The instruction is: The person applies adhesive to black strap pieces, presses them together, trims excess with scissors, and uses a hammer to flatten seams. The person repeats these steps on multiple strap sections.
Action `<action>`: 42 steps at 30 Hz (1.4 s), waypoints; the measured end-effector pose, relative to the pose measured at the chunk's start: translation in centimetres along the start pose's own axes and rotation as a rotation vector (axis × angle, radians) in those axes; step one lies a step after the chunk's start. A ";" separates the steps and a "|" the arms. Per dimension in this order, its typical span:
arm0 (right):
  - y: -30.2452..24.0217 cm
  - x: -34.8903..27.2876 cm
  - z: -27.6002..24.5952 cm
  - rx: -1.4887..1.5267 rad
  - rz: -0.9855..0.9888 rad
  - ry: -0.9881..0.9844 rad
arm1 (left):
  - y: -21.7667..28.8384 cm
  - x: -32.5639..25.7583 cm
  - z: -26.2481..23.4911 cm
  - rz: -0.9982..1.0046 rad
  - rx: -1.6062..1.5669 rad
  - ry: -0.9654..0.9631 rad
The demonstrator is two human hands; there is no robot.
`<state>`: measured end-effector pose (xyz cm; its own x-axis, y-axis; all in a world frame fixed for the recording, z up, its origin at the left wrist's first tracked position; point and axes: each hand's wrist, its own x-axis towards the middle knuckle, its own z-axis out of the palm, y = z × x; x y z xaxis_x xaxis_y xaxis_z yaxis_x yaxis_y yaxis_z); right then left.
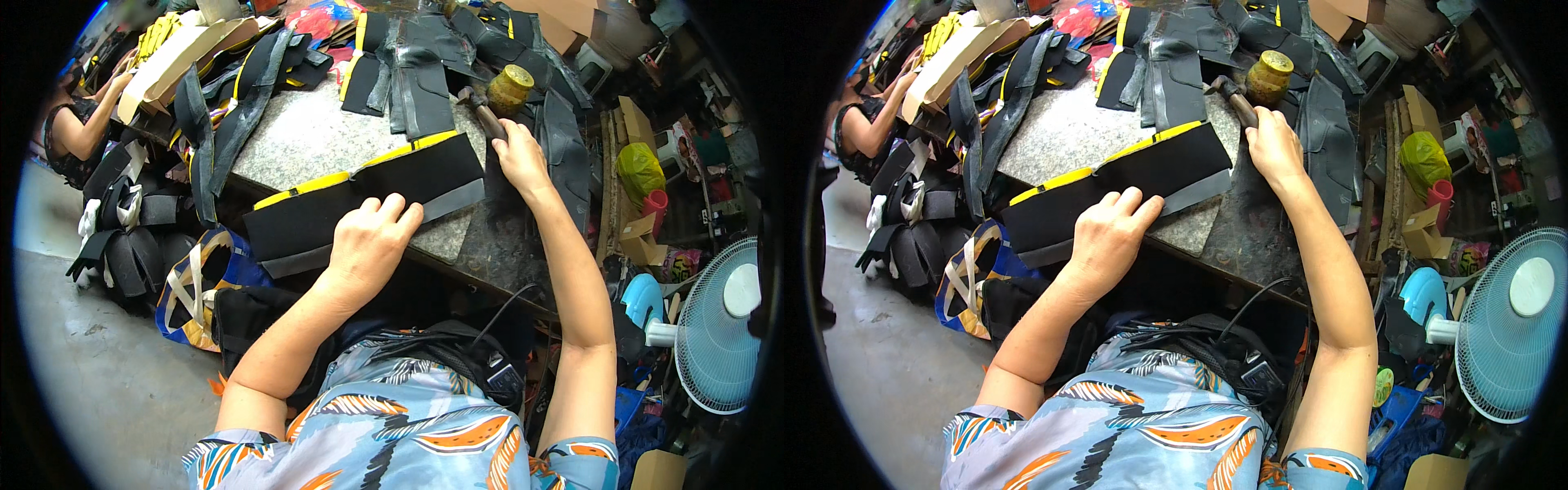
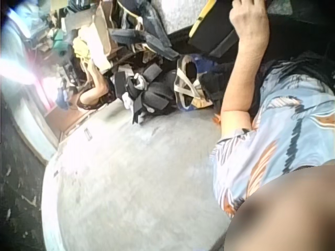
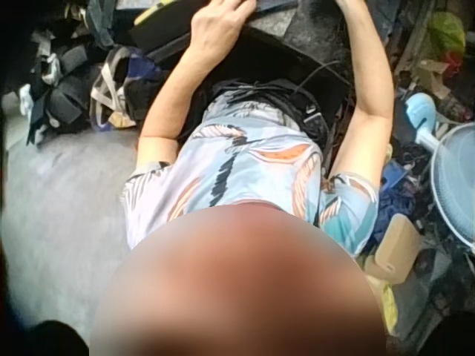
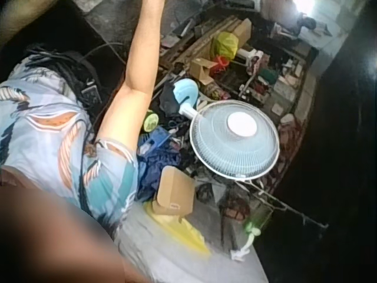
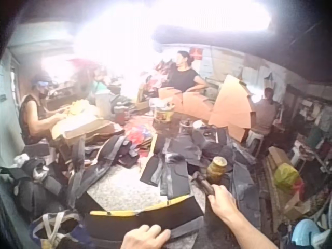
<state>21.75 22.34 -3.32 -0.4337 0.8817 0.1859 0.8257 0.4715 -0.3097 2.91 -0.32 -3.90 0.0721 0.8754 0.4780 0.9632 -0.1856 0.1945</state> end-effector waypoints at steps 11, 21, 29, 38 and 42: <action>-1.8 -10.5 -6.3 0.363 -0.258 0.259 | 0.0 1.6 -0.2 0.034 0.016 -0.076; -1.5 -12.9 -6.1 0.245 -0.227 0.303 | 1.0 2.9 1.7 -0.015 -0.019 -0.048; -2.1 -13.2 -4.7 0.041 -0.259 0.102 | -0.3 0.4 -1.5 -0.016 0.140 0.068; -4.2 -12.6 -5.2 0.365 -0.401 0.261 | -1.4 -0.6 -0.4 0.108 0.031 0.081; -5.1 -13.1 -4.9 0.075 -0.404 0.056 | -1.3 0.5 0.5 0.138 0.032 0.082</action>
<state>24.99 8.27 0.42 -0.6957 0.6239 0.3559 0.5636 0.7813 -0.2681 1.85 0.55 -4.38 0.1838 0.8029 0.5670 0.9536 -0.2856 0.0954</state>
